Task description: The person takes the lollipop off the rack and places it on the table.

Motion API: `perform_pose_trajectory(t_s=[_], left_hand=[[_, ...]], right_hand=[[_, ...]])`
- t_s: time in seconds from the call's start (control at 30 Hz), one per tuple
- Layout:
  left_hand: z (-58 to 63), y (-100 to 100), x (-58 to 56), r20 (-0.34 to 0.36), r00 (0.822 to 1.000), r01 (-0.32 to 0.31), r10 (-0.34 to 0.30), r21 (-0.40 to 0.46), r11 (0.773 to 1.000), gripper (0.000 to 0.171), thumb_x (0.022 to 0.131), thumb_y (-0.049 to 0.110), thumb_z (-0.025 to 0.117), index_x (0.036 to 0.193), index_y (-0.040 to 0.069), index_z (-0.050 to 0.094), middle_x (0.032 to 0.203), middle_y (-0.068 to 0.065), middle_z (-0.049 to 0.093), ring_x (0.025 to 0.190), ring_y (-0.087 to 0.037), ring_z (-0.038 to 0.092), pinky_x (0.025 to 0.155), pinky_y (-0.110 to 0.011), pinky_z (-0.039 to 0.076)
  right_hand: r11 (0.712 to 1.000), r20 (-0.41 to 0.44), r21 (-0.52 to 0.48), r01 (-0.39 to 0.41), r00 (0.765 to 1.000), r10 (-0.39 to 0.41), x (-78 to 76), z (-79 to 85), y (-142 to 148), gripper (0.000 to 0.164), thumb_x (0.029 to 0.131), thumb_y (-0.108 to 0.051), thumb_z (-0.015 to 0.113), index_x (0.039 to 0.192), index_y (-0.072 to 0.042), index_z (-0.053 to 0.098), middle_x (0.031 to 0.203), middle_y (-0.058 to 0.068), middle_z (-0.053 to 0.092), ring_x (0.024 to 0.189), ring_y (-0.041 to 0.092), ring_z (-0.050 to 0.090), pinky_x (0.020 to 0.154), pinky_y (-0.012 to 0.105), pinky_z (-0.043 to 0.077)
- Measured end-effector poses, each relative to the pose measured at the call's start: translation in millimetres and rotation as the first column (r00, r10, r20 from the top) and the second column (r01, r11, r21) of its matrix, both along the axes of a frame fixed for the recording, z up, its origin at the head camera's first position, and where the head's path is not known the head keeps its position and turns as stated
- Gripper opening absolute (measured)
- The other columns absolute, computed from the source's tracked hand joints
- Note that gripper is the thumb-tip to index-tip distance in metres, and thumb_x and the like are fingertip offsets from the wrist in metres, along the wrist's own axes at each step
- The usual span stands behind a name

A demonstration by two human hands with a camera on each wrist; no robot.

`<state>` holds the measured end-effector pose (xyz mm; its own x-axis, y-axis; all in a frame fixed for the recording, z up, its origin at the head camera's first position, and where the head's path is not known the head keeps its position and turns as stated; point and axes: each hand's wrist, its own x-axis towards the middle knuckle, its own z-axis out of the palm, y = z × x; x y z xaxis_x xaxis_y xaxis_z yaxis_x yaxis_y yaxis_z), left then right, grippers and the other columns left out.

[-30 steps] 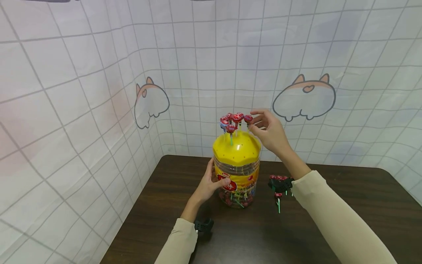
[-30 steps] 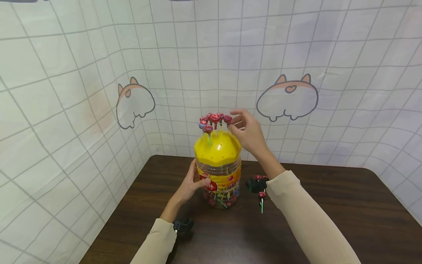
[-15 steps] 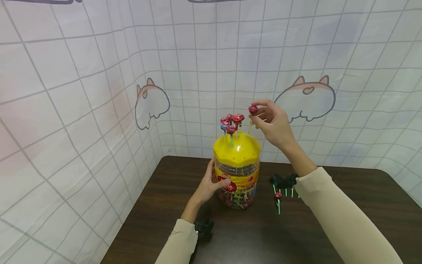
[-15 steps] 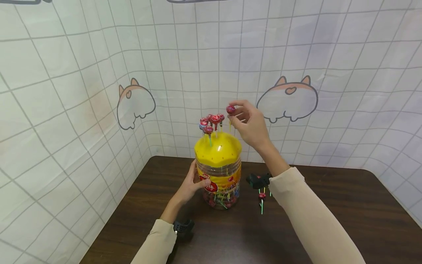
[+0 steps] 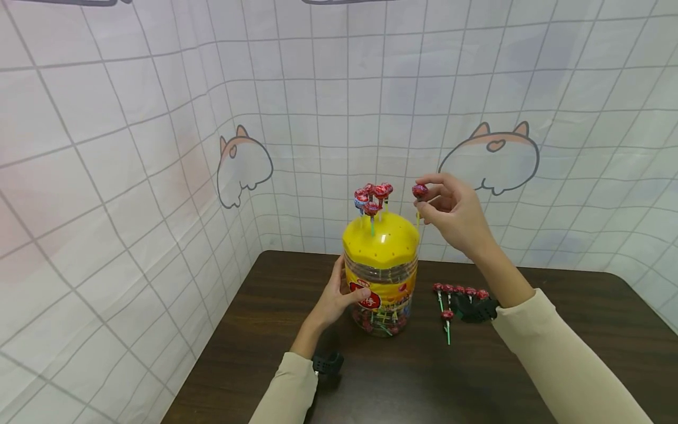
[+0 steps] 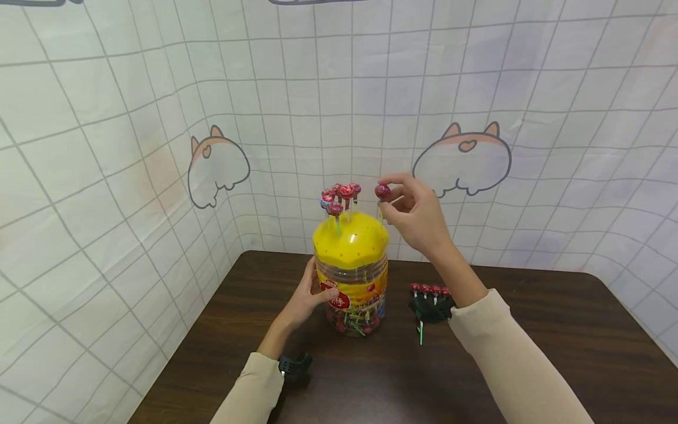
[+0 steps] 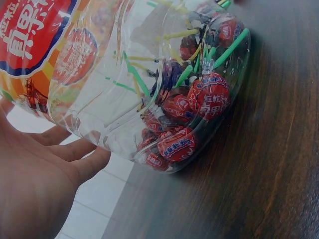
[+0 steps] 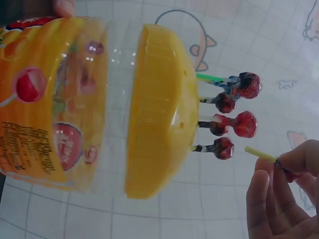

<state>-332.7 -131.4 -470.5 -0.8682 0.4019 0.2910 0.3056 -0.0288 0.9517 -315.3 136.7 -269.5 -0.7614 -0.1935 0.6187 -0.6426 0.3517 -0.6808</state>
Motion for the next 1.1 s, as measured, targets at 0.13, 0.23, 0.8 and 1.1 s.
perform_pose_trajectory(t_s=[0.13,0.23,0.8,1.1], left_hand=[[-1.0,0,-0.8,-0.005,1.000,-0.003,0.003,-0.004,1.000,0.094,0.090,0.047,0.076,0.159,0.045,0.012,0.149,-0.011,0.040,0.129,-0.029,0.058,0.105,-0.047,0.053],[-1.6,0,-1.2,-0.006,1.000,-0.003,0.003,-0.004,1.000,0.093,0.090,0.046,0.076,0.159,0.045,0.012,0.148,-0.011,0.040,0.128,-0.029,0.058,0.104,-0.047,0.053],[-2.4,-1,-1.0,-0.004,1.000,-0.017,0.017,-0.030,0.999,0.093,0.091,0.045,0.075,0.159,0.047,0.010,0.150,-0.010,0.038,0.132,-0.031,0.055,0.106,-0.049,0.052],[-1.4,-1,-0.7,-0.009,1.000,0.000,0.000,-0.016,1.000,0.093,0.091,0.046,0.075,0.159,0.045,0.011,0.149,-0.012,0.038,0.131,-0.031,0.055,0.105,-0.048,0.053]], right_hand=[[1.000,0.041,0.028,-0.003,0.999,0.002,7.9,-8.6,6,0.036,0.097,-0.009,0.066,0.132,-0.008,0.060,0.098,0.011,0.067,0.072,0.018,0.067,0.066,0.022,0.057],[0.999,0.063,0.036,-0.004,0.998,0.002,11.2,-17.2,12,0.034,0.097,-0.008,0.066,0.131,-0.008,0.060,0.098,0.013,0.068,0.070,0.018,0.067,0.066,0.023,0.057],[0.999,0.247,0.036,0.002,0.969,-0.011,19.2,-82.3,50,0.038,0.100,-0.013,0.066,0.136,-0.010,0.057,0.101,0.014,0.067,0.073,0.022,0.070,0.069,0.029,0.062],[0.999,0.281,0.049,-0.003,0.960,-0.011,21.5,-113.2,66,0.039,0.098,-0.008,0.067,0.136,-0.006,0.057,0.094,0.010,0.067,0.069,0.020,0.067,0.063,0.030,0.060]])
